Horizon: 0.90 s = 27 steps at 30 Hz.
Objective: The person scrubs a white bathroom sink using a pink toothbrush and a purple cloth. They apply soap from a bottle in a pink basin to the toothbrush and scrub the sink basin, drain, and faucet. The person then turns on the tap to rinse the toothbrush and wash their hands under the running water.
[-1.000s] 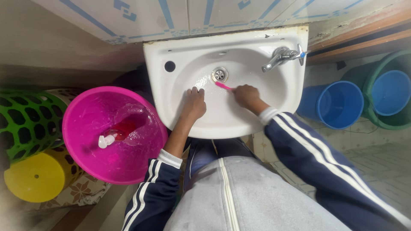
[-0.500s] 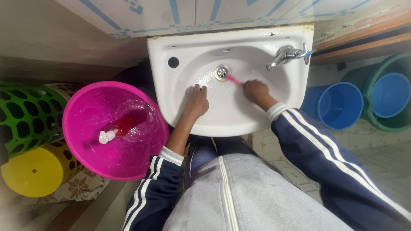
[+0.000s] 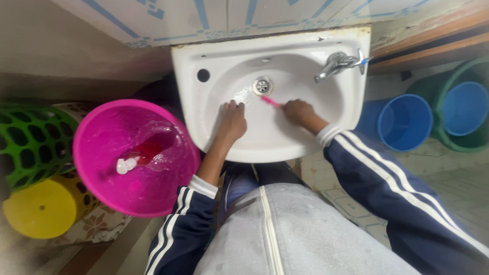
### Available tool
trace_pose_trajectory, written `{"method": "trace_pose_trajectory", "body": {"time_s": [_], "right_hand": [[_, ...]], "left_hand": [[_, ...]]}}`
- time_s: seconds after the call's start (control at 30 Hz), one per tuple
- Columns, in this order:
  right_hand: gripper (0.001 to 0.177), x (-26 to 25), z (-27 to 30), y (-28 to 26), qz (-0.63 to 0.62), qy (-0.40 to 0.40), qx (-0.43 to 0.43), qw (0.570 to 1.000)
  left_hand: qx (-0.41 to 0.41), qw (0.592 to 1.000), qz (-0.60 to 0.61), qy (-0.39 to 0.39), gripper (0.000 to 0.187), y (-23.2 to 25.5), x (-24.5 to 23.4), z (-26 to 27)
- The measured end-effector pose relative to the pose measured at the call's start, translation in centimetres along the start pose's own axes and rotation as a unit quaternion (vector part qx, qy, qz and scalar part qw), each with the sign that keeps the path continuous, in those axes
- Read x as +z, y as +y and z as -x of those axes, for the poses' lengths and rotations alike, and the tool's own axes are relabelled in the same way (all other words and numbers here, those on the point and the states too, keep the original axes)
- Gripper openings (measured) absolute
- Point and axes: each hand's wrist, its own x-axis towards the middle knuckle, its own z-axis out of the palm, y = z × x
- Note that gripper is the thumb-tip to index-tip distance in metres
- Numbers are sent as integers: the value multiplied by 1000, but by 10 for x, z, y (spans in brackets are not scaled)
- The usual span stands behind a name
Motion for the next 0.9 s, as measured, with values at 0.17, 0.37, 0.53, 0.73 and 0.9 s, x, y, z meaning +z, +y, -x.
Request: {"method": "trace_pose_trajectory", "body": {"time_s": [0.17,0.37,0.53,0.73,0.9], "right_hand": [[60,-3,1,-40,-53,-7,26,998],[55,8,5,-46,-62,31,16,997],[59,-4,-8,-70,-102,-12,51,993],[58,-2,3,-57,-80,-46,37,995],[58,-8,-16,-70,-103,-17,49,993]], "left_hand": [[-2,999,-44,19,22,9,-10,5],[0,999,-42,5,24,9,-10,4],[1,999,-40,6,24,8,-9,8],[5,999,-47,8,27,8,-16,6],[7,999,-30,12,30,7,-9,4]]}}
